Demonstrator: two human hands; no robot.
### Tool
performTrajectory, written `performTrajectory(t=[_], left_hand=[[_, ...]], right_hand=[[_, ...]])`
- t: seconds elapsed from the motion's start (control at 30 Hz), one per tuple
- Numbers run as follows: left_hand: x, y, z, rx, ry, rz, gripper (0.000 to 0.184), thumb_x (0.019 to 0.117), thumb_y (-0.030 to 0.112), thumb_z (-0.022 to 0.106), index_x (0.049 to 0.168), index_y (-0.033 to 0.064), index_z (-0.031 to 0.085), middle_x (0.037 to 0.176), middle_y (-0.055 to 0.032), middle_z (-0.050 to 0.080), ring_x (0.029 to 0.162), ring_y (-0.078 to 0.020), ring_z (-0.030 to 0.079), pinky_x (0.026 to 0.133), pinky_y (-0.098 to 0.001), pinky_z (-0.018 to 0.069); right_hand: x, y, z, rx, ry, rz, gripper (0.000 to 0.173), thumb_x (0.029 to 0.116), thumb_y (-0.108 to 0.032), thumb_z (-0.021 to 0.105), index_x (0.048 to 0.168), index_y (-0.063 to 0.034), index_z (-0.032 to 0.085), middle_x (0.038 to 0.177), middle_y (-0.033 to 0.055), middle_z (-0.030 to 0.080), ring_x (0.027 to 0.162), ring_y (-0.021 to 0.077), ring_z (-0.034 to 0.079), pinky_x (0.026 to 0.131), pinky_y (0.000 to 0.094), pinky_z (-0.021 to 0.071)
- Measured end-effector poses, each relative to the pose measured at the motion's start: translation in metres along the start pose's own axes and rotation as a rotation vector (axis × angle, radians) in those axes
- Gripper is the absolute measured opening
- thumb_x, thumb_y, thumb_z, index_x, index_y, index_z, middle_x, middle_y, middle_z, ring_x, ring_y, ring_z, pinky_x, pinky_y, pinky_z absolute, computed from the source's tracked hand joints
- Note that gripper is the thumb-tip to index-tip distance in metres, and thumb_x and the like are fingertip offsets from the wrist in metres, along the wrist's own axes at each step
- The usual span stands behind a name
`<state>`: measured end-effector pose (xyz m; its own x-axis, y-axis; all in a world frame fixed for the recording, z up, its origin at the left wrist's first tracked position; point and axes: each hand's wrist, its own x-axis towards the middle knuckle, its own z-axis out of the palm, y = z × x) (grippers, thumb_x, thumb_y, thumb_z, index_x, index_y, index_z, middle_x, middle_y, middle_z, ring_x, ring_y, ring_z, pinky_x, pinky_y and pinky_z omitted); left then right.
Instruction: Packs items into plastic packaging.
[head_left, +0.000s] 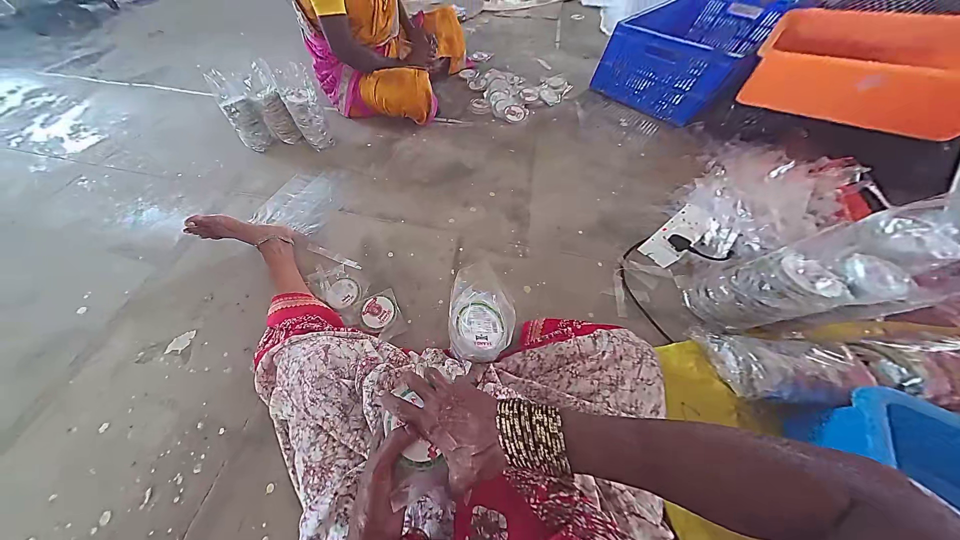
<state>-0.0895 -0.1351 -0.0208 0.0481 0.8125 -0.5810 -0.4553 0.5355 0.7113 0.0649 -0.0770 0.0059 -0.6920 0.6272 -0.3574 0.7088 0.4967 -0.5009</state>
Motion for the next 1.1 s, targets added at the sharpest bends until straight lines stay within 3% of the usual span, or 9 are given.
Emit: performTrajectory(t=[0.1,0.23,0.37,0.43,0.6,0.73,0.87,1.0,1.1], left_hand=[[-0.002,0.011,0.004,0.097,0.026,0.046,0.053,0.0905,0.017,0.055,0.139,-0.0009,0.043,0.102,-0.0056,0.068,0.088,-0.0095,0.07,0.077,-0.0285,0.0605],[-0.008,0.027,0.01,0.173,0.02,0.079,0.077,0.0884,0.022,0.059,0.156,0.0038,0.026,0.127,-0.0109,0.061,0.104,-0.0107,0.066,0.084,-0.0288,0.059],[-0.012,0.026,0.005,0.195,-0.036,0.098,0.076,0.0892,0.026,0.06,0.153,0.0004,0.027,0.119,-0.0086,0.065,0.099,-0.0093,0.068,0.084,-0.029,0.0594],[-0.01,0.018,0.002,0.162,-0.069,0.104,0.066,0.0966,0.031,0.054,0.15,0.0004,0.03,0.113,-0.0044,0.069,0.095,-0.0075,0.07,0.082,-0.0277,0.0611],[-0.009,0.008,0.002,0.062,-0.079,0.106,0.034,0.1089,0.031,0.032,0.121,0.0096,0.054,0.095,0.0059,0.072,0.088,-0.0035,0.07,0.08,-0.0252,0.0596],[-0.009,0.021,0.009,0.125,-0.058,0.088,0.054,0.1071,0.051,0.032,0.135,0.0074,0.048,0.106,-0.0001,0.071,0.095,-0.01,0.071,0.081,-0.0313,0.0607],[0.0,0.022,0.007,0.135,-0.106,0.081,0.07,0.0961,0.054,0.052,0.146,0.0059,0.041,0.117,-0.0058,0.069,0.1,-0.0134,0.071,0.083,-0.0342,0.0614],[-0.002,0.025,0.013,0.151,-0.106,0.087,0.065,0.0968,0.053,0.052,0.141,0.0059,0.047,0.112,-0.005,0.071,0.097,-0.0129,0.071,0.081,-0.0334,0.0617],[-0.005,0.043,0.024,0.104,-0.234,0.218,0.059,0.1028,0.057,0.043,0.138,0.0104,0.053,0.107,0.0016,0.074,0.088,-0.0095,0.073,0.073,-0.028,0.0622]], right_hand=[[0.0,-0.003,-0.011,-0.011,0.031,-0.012,0.125,0.0616,-0.037,0.093,0.164,-0.0181,0.024,0.158,0.029,0.034,0.138,0.0532,0.042,0.088,0.066,0.0502],[0.001,0.008,-0.016,0.076,0.144,-0.114,0.127,0.0572,-0.044,0.096,0.162,-0.0182,0.029,0.155,0.03,0.038,0.137,0.0531,0.043,0.103,0.0693,0.0429],[-0.003,0.011,-0.014,0.243,0.132,-0.166,0.135,0.0555,-0.048,0.097,0.164,-0.0142,0.024,0.161,0.0295,0.031,0.145,0.0501,0.036,0.109,0.0675,0.0386],[-0.004,0.014,-0.005,0.396,0.153,-0.172,0.134,0.0544,-0.045,0.097,0.162,-0.008,0.027,0.155,0.0306,0.039,0.137,0.047,0.047,0.105,0.064,0.0442],[-0.016,0.013,-0.004,0.702,0.18,-0.116,0.121,0.0594,-0.021,0.097,0.158,-0.0023,0.03,0.151,0.0317,0.042,0.133,0.0442,0.051,0.107,0.061,0.0443],[-0.022,0.007,-0.02,0.535,0.22,-0.019,0.125,0.0634,-0.033,0.096,0.162,-0.0064,0.024,0.158,0.0292,0.036,0.143,0.0431,0.043,0.113,0.0592,0.0398],[-0.028,-0.005,-0.037,0.325,0.061,0.079,0.141,0.0611,-0.05,0.096,0.167,-0.0187,0.008,0.166,0.0287,0.02,0.146,0.0499,0.035,0.107,0.0671,0.0409],[-0.033,0.002,-0.029,0.363,0.205,-0.022,0.128,0.0636,-0.038,0.095,0.163,-0.0088,0.021,0.157,0.0283,0.037,0.14,0.044,0.045,0.109,0.0605,0.0429],[-0.033,0.015,-0.034,0.723,0.441,-0.164,0.118,0.0613,-0.026,0.094,0.155,0.0077,0.03,0.148,0.0261,0.049,0.133,0.0305,0.054,0.111,0.0446,0.0458]])
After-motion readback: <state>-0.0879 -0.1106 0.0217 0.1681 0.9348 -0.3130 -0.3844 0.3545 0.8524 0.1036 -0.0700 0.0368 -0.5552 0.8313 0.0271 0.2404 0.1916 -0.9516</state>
